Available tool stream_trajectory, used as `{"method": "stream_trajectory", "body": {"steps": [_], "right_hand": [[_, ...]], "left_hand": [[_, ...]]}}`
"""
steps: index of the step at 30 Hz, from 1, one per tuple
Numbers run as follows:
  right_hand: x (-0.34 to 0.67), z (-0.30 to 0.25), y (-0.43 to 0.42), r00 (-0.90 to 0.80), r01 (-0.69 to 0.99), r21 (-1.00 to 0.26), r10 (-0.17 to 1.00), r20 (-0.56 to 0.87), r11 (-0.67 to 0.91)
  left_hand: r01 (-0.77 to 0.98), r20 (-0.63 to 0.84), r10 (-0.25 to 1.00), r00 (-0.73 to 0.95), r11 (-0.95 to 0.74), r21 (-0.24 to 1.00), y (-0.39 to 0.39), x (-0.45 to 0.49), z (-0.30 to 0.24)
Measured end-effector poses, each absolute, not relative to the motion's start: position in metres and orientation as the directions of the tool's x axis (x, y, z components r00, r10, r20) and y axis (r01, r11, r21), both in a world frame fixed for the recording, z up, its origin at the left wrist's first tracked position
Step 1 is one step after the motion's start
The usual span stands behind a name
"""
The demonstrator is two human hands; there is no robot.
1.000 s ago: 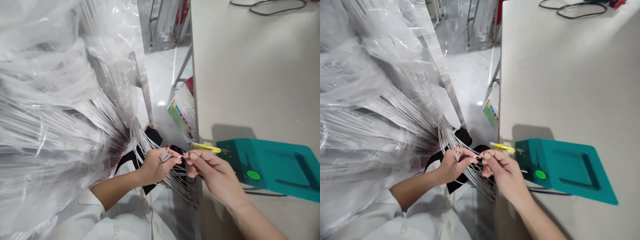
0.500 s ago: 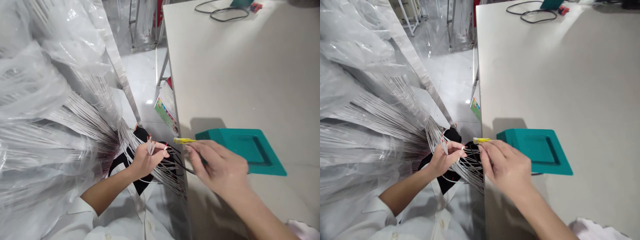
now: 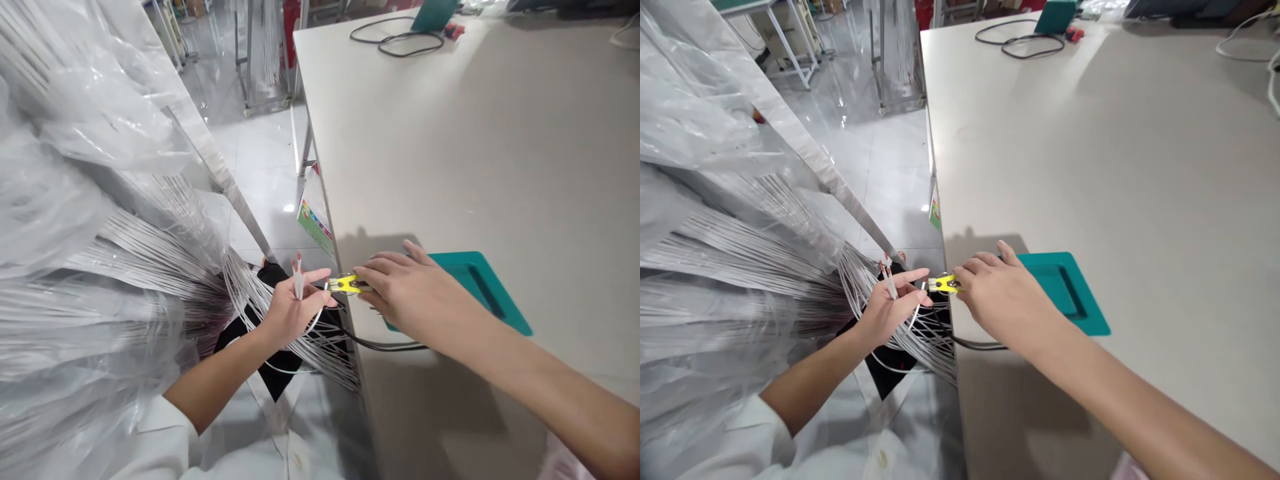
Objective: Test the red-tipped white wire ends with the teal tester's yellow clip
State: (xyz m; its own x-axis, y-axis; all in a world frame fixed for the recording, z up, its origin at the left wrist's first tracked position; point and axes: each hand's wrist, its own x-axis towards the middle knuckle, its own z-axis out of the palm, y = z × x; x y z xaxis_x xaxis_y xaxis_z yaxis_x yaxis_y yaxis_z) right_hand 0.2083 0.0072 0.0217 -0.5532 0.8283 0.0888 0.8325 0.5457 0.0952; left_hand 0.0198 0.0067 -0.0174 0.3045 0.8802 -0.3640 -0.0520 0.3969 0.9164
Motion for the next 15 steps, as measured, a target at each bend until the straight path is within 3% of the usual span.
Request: {"method": "stream_trajectory", "body": {"steps": [15], "right_hand": [[0.2113, 0.0184, 0.0084, -0.581, 0.811, 0.138, 0.810, 0.076, 0.568]], "left_hand": [[0.024, -0.402, 0.880, 0.252, 0.409, 0.912, 0.0075, 0.0272, -0.0209]]}}
